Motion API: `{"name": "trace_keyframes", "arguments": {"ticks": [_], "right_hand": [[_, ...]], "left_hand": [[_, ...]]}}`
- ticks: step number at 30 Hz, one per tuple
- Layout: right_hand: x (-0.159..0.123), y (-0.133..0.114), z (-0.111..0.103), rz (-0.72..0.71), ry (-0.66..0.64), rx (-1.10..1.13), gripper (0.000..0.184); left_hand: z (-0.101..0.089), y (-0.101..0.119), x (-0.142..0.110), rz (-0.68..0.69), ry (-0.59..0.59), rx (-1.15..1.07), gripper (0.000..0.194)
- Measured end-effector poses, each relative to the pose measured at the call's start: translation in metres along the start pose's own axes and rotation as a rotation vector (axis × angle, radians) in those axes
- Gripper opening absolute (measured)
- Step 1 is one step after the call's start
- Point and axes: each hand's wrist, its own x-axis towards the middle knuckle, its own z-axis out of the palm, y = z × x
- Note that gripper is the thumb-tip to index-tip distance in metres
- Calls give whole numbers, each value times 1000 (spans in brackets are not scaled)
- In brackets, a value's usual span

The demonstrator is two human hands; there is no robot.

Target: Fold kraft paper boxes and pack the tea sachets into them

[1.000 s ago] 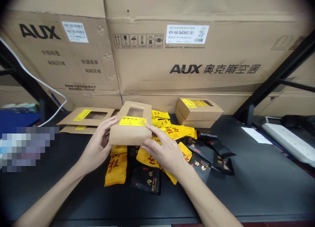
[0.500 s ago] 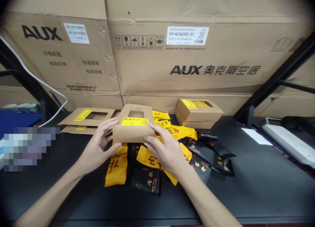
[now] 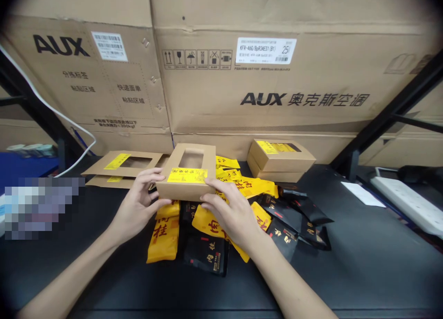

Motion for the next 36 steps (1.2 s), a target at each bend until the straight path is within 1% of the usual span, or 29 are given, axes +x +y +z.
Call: {"name": "trace_keyframes", "arguments": {"ticks": [2, 5, 7, 8, 9, 11, 13, 15, 17, 18, 20, 22, 24, 26, 27, 29, 32, 34, 36], "right_hand": [[1, 0, 0, 4, 5, 8, 28], [1, 0, 0, 39, 23, 34, 60], [0, 0, 1, 139, 47, 79, 76], [-1, 1, 2, 207, 57, 115, 79], [-1, 1, 4, 272, 64, 158, 77], [-4, 3, 7, 370, 66, 255, 69], [-6, 5, 9, 414, 54, 328, 59], [-7, 6, 9, 429, 33, 337, 50], [-6, 7, 7, 394, 9, 300, 43], [-5, 6, 6, 355, 9, 278, 41], [-2, 4, 5, 253, 35, 247, 36], [-1, 1, 5, 159, 52, 225, 32], [-1, -3, 6, 92, 27, 224, 28], [-1, -5, 6, 44, -21, 240, 24], [-1, -5, 5, 28, -42, 247, 23], [0, -4, 2, 24, -73, 240, 24], [2, 2, -4, 66, -74, 183, 22], [3, 8, -7, 96, -41, 147, 17], [3, 15, -9, 127, -6, 122, 14]], "left_hand": [[0, 1, 0, -2, -3, 2, 40], [0, 4, 1, 5, -17, -2, 41], [0, 5, 1, 18, -5, -9, 39], [0, 5, 0, 27, 6, -16, 37], [0, 5, 0, 35, 18, -21, 36], [0, 4, 0, 49, 32, -24, 37], [1, 5, -1, 70, 27, -22, 39], [2, 6, -1, 89, 30, -46, 43], [2, 6, -1, 63, 72, -108, 45], [2, 7, 0, 25, 104, -148, 45], [2, 7, 1, -85, 165, -229, 47], [1, 7, 1, -196, 205, -299, 57], [1, 8, 1, -307, 222, -322, 65], [0, 9, 1, -396, 223, -302, 64], [0, 10, 1, -419, 223, -285, 62], [-3, 11, 3, -419, 249, -257, 61], [-12, 13, 6, -367, 350, -201, 63], [-23, 17, 5, -326, 432, -125, 63], [-37, 23, -2, -304, 495, -5, 62]]}}
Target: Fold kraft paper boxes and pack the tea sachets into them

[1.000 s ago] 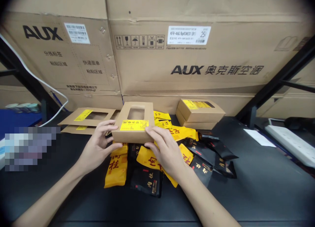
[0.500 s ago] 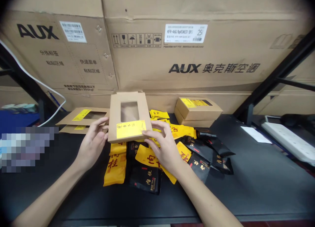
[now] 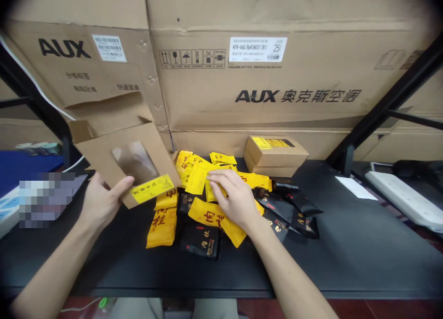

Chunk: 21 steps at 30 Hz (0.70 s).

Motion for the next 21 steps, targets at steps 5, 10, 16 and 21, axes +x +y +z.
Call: {"name": "trace_keyframes", "arguments": {"ticks": [5, 10, 16, 21], "right_hand": [[-1, 12, -1, 93, 29, -48, 14], [-4, 18, 3, 170, -9, -58, 18], [-7, 26, 6, 307, -85, -41, 23], [-9, 31, 6, 351, -107, -63, 26]], "left_hand": [[-51, 4, -21, 56, 115, 217, 64], [-86, -21, -49, -62, 150, 304, 70], [-97, -38, -59, -123, 32, 320, 80], [-97, -37, -57, -91, -42, 413, 89]]}}
